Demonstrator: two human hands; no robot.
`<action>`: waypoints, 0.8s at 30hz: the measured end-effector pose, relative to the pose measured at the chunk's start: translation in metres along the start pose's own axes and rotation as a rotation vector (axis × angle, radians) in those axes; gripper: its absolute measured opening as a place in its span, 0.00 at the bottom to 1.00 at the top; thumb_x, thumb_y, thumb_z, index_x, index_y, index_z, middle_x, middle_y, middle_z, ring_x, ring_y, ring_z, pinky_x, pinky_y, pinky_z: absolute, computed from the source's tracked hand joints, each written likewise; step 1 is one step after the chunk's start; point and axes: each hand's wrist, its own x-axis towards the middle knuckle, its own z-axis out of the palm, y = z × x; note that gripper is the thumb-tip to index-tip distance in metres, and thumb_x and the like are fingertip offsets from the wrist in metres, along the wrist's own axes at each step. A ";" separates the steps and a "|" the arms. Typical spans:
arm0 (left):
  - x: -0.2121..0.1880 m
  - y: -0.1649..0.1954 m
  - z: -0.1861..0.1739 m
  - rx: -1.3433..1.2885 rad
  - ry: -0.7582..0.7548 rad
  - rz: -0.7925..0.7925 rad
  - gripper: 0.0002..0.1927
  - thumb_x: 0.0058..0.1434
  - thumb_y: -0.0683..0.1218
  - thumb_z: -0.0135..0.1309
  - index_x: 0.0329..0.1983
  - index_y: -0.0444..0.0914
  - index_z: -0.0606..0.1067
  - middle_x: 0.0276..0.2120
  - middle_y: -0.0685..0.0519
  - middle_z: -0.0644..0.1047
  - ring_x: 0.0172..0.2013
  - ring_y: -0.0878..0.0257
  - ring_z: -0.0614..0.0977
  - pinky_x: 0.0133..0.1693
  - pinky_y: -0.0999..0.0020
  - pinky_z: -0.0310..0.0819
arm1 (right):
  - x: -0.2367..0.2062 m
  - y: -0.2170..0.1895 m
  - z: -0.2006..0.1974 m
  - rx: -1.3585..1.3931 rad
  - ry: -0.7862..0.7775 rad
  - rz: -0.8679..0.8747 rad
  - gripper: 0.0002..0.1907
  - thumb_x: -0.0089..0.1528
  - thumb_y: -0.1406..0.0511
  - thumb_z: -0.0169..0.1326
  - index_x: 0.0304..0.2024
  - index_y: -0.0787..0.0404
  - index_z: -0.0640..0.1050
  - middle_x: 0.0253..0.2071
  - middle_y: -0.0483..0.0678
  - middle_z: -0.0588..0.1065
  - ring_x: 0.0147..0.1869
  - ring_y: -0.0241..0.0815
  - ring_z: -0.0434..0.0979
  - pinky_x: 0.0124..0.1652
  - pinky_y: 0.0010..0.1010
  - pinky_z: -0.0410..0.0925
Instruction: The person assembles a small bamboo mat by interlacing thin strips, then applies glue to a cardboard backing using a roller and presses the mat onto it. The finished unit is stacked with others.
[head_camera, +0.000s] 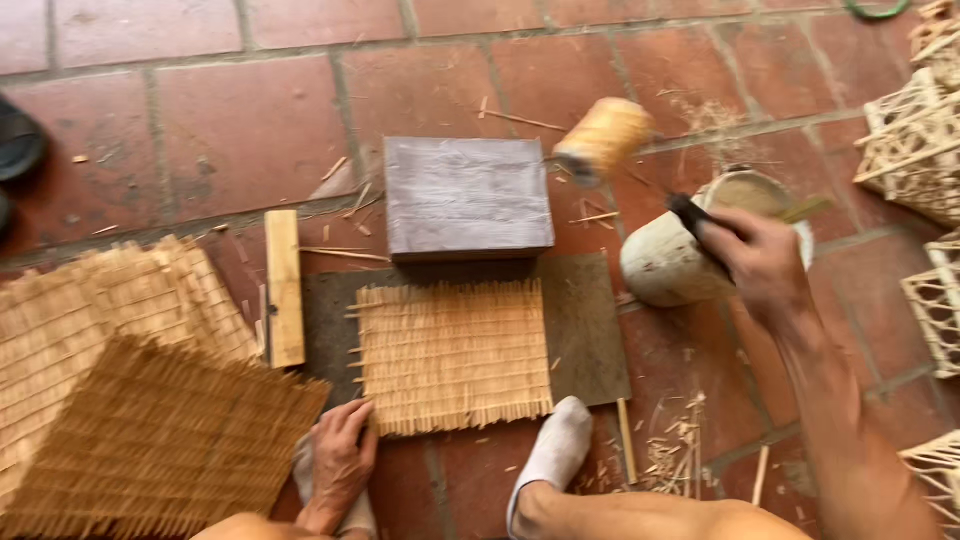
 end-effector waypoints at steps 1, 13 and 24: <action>0.000 0.001 -0.001 0.016 0.003 0.001 0.17 0.55 0.43 0.60 0.49 0.40 0.78 0.49 0.52 0.79 0.51 0.53 0.77 0.52 0.56 0.67 | -0.026 0.015 -0.020 -0.099 0.133 -0.034 0.13 0.69 0.67 0.55 0.53 0.68 0.81 0.36 0.44 0.77 0.36 0.29 0.73 0.35 0.22 0.67; 0.009 0.007 -0.005 0.040 0.038 0.058 0.14 0.58 0.43 0.59 0.48 0.38 0.78 0.48 0.51 0.79 0.51 0.52 0.77 0.51 0.55 0.67 | -0.132 0.206 -0.010 -0.561 0.576 0.009 0.20 0.66 0.68 0.61 0.61 0.68 0.77 0.44 0.58 0.77 0.45 0.55 0.78 0.47 0.45 0.70; 0.014 0.003 -0.009 -0.017 0.003 0.085 0.16 0.60 0.42 0.58 0.52 0.36 0.77 0.52 0.49 0.79 0.54 0.51 0.77 0.55 0.55 0.66 | -0.181 0.150 0.056 -0.810 0.608 -0.158 0.17 0.66 0.69 0.59 0.57 0.69 0.78 0.46 0.60 0.79 0.48 0.53 0.79 0.50 0.43 0.71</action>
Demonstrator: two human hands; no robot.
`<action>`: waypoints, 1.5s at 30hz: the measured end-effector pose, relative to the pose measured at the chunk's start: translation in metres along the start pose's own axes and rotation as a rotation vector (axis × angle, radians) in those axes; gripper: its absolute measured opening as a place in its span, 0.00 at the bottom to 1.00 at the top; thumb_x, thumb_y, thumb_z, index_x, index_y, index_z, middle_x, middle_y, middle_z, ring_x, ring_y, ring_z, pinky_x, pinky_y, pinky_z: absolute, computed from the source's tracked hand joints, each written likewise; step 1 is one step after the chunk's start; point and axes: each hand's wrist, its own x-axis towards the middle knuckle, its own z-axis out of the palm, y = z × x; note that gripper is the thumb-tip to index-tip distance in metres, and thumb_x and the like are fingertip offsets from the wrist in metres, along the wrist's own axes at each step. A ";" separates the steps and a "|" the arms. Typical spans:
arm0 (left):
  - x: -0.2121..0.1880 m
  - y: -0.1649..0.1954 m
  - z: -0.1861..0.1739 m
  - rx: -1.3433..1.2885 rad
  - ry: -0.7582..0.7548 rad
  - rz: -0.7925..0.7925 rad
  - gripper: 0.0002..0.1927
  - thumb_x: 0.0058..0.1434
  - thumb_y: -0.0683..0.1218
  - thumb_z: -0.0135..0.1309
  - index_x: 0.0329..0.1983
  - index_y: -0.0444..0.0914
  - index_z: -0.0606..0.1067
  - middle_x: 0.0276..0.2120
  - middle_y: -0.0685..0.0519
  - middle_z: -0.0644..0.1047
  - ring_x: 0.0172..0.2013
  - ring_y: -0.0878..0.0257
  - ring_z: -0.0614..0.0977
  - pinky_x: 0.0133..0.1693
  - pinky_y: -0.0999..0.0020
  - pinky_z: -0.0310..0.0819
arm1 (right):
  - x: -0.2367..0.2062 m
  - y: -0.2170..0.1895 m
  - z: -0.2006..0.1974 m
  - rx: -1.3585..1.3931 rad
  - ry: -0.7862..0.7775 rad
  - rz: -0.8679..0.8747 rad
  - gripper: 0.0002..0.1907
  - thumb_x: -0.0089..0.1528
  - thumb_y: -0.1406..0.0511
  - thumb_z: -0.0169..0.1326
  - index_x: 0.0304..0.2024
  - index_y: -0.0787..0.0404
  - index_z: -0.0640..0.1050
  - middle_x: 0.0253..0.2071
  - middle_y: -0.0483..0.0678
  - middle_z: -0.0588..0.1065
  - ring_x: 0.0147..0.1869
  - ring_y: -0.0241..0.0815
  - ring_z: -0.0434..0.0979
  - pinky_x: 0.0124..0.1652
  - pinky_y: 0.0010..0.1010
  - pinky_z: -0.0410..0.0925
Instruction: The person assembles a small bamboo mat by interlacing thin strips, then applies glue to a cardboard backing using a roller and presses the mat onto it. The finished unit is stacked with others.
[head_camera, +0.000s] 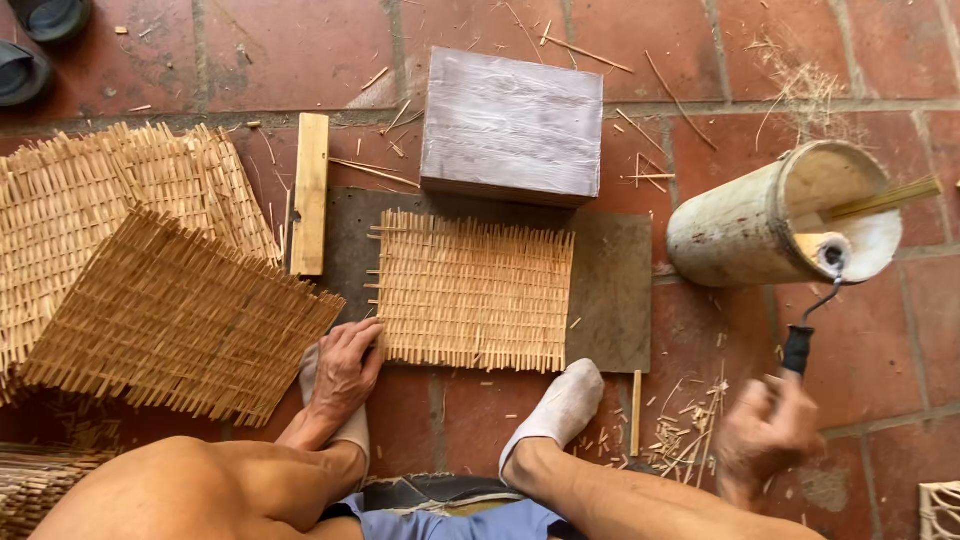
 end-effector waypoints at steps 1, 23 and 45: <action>0.001 -0.002 0.001 -0.008 0.008 0.011 0.16 0.60 0.41 0.58 0.52 0.36 0.77 0.52 0.49 0.79 0.54 0.51 0.77 0.55 0.55 0.66 | -0.007 -0.008 0.007 0.195 -0.091 0.089 0.14 0.71 0.70 0.56 0.59 0.67 0.78 0.46 0.59 0.79 0.48 0.50 0.79 0.53 0.40 0.71; 0.049 -0.025 0.014 -0.203 -0.186 -0.483 0.22 0.64 0.43 0.51 0.61 0.32 0.72 0.49 0.42 0.81 0.47 0.52 0.83 0.49 0.58 0.80 | -0.029 -0.094 0.183 0.626 -0.727 0.494 0.22 0.61 0.69 0.57 0.57 0.73 0.77 0.47 0.55 0.82 0.49 0.43 0.83 0.48 0.29 0.73; 0.048 -0.018 -0.003 -1.669 -0.178 -1.175 0.28 0.71 0.56 0.42 0.70 0.40 0.64 0.36 0.46 0.80 0.31 0.62 0.81 0.32 0.68 0.79 | 0.052 -0.128 0.014 0.899 -0.693 -0.154 0.05 0.57 0.71 0.64 0.37 0.61 0.82 0.25 0.42 0.74 0.31 0.36 0.70 0.34 0.27 0.63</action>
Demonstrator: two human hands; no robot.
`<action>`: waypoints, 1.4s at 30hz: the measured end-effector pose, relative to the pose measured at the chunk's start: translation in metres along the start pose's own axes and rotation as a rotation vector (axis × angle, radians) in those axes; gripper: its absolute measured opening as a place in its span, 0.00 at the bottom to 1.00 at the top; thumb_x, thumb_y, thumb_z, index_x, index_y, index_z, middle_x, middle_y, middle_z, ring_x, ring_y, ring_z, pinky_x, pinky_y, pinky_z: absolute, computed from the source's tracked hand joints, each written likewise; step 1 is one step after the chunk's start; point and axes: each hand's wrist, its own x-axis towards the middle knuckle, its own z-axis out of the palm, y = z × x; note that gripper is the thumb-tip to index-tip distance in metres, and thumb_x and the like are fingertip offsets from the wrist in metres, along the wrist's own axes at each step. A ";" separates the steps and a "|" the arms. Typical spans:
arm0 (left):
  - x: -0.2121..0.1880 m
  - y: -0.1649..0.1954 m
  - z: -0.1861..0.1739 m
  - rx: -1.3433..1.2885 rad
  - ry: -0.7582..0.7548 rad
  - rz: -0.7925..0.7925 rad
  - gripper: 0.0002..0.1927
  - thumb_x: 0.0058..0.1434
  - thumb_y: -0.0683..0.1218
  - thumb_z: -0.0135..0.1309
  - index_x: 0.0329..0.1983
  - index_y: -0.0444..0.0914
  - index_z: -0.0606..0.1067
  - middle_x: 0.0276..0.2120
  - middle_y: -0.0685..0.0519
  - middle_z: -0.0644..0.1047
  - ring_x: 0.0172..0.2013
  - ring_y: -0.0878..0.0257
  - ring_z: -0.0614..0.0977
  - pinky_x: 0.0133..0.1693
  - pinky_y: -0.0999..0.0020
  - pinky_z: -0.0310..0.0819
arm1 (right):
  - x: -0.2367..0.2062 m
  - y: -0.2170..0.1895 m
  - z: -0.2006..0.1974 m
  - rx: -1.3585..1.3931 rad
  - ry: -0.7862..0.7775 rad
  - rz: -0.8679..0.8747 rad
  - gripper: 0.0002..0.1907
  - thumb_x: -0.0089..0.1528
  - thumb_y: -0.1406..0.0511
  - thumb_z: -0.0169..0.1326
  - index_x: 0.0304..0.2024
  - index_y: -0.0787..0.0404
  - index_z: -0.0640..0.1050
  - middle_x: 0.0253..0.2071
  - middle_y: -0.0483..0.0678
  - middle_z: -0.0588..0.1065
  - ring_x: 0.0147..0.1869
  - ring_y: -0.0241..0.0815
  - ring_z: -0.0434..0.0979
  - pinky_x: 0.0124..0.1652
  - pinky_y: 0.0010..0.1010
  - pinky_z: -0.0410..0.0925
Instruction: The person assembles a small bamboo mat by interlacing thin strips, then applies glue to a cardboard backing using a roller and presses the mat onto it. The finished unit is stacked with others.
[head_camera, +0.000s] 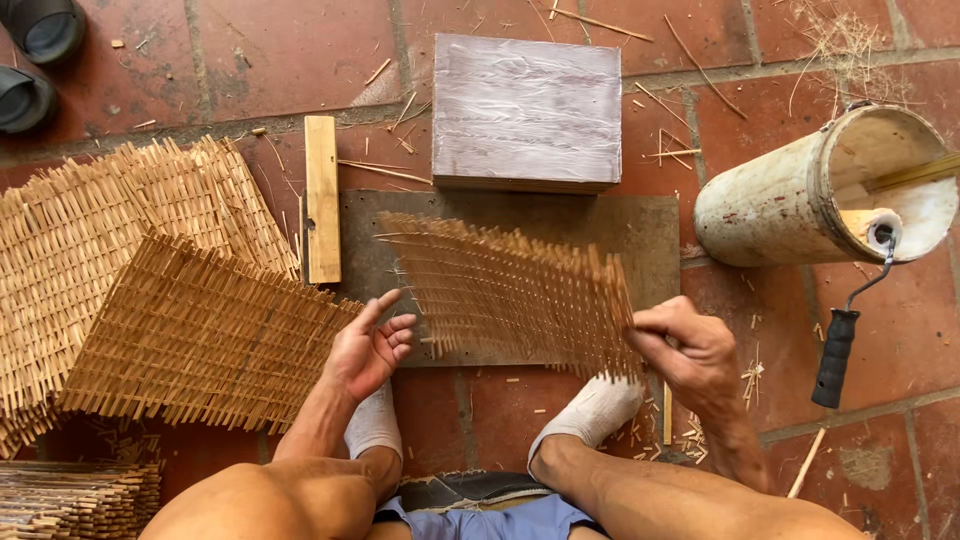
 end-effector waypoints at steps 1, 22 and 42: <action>-0.005 0.004 0.002 -0.050 -0.027 -0.024 0.27 0.71 0.58 0.40 0.66 0.39 0.65 0.37 0.45 0.81 0.31 0.61 0.82 0.32 0.68 0.79 | 0.003 -0.014 -0.007 -0.076 -0.021 -0.172 0.06 0.57 0.71 0.64 0.36 0.60 0.82 0.24 0.42 0.73 0.33 0.38 0.69 0.38 0.29 0.63; -0.012 0.102 0.060 0.433 0.154 0.113 0.25 0.59 0.35 0.55 0.61 0.36 0.73 0.42 0.50 0.78 0.37 0.61 0.82 0.38 0.63 0.81 | 0.061 0.071 0.033 0.847 0.247 0.488 0.17 0.60 0.74 0.58 0.52 0.73 0.79 0.41 0.59 0.82 0.39 0.45 0.83 0.41 0.35 0.77; 0.163 0.180 0.165 0.782 0.212 0.407 0.16 0.60 0.37 0.63 0.52 0.34 0.80 0.37 0.49 0.82 0.32 0.64 0.81 0.33 0.73 0.77 | 0.233 0.180 0.042 -0.011 0.424 0.299 0.15 0.60 0.68 0.58 0.47 0.72 0.80 0.28 0.49 0.79 0.26 0.36 0.76 0.23 0.25 0.71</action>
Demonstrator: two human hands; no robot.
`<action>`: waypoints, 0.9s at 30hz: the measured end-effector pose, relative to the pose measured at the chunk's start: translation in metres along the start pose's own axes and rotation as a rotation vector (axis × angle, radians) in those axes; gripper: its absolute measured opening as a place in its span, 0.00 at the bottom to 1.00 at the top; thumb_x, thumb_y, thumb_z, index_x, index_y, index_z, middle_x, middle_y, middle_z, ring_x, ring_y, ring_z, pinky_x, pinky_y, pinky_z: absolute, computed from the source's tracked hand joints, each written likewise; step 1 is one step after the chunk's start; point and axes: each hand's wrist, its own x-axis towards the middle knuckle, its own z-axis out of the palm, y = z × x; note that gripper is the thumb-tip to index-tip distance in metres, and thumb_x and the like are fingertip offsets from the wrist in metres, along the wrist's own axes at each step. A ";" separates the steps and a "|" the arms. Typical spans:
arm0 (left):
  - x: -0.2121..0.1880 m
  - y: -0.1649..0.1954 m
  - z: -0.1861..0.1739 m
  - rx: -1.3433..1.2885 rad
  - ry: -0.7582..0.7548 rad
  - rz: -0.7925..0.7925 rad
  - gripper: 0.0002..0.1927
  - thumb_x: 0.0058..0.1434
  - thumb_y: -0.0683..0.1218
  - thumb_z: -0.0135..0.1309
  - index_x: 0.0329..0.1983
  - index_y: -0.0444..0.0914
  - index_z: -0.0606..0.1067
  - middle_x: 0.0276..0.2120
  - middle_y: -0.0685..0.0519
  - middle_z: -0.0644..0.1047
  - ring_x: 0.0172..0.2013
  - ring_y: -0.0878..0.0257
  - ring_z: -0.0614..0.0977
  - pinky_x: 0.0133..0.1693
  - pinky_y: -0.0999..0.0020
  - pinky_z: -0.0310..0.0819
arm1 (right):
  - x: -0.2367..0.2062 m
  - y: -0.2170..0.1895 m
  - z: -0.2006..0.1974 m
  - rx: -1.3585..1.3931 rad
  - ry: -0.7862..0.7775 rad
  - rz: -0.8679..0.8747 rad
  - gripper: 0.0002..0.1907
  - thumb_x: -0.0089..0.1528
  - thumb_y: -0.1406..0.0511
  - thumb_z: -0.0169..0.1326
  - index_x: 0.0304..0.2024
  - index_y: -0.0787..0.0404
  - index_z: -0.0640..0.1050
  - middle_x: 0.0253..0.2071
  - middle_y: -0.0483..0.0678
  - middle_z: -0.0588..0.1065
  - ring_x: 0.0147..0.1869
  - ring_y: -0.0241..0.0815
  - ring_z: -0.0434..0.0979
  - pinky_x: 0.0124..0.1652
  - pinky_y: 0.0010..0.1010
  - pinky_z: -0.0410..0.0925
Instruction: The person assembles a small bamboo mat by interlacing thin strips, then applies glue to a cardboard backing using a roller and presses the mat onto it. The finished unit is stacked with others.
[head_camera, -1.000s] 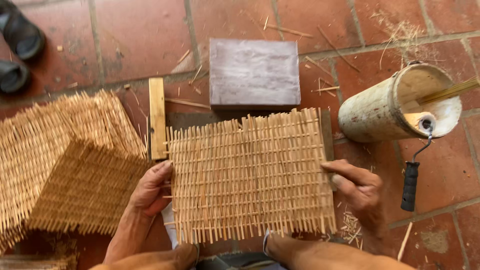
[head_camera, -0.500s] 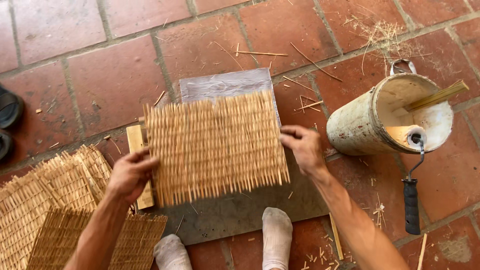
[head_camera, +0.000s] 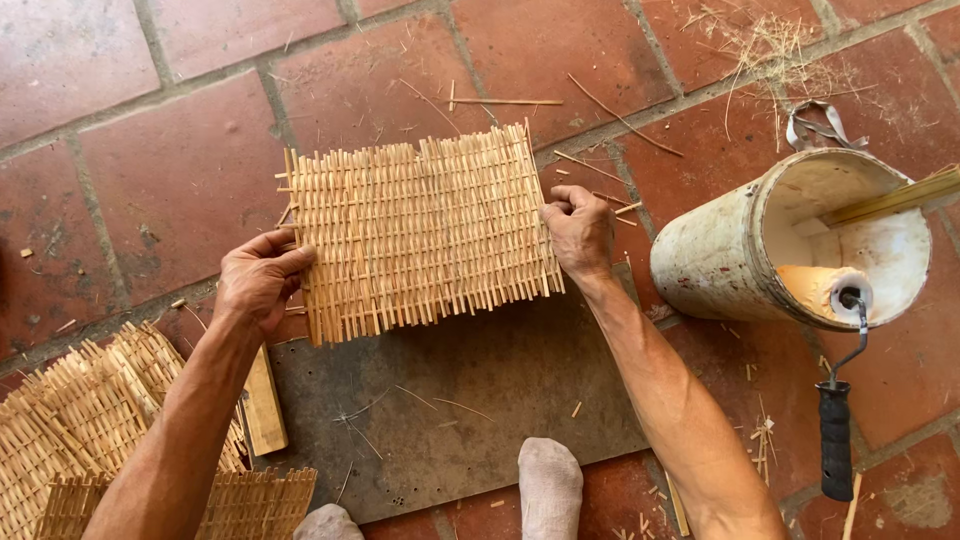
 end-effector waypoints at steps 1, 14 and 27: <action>0.000 -0.001 0.000 -0.007 0.009 -0.016 0.16 0.59 0.37 0.62 0.52 0.35 0.80 0.38 0.49 0.82 0.33 0.64 0.82 0.34 0.72 0.79 | 0.000 0.001 0.001 -0.017 -0.015 0.023 0.14 0.61 0.69 0.56 0.48 0.72 0.81 0.26 0.49 0.79 0.24 0.37 0.75 0.20 0.27 0.68; 0.004 -0.007 0.002 -0.005 0.004 0.001 0.18 0.58 0.35 0.61 0.53 0.31 0.79 0.40 0.47 0.83 0.34 0.62 0.85 0.37 0.68 0.84 | -0.014 -0.029 -0.006 -0.403 -0.095 -0.218 0.10 0.68 0.65 0.50 0.37 0.66 0.78 0.25 0.51 0.78 0.25 0.44 0.78 0.27 0.39 0.69; 0.019 -0.013 0.001 -0.032 -0.033 0.022 0.21 0.56 0.35 0.62 0.54 0.30 0.78 0.38 0.46 0.82 0.31 0.62 0.84 0.34 0.66 0.83 | -0.003 -0.029 -0.003 -0.544 -0.170 -0.254 0.11 0.72 0.66 0.47 0.45 0.64 0.80 0.27 0.55 0.78 0.25 0.48 0.76 0.23 0.42 0.69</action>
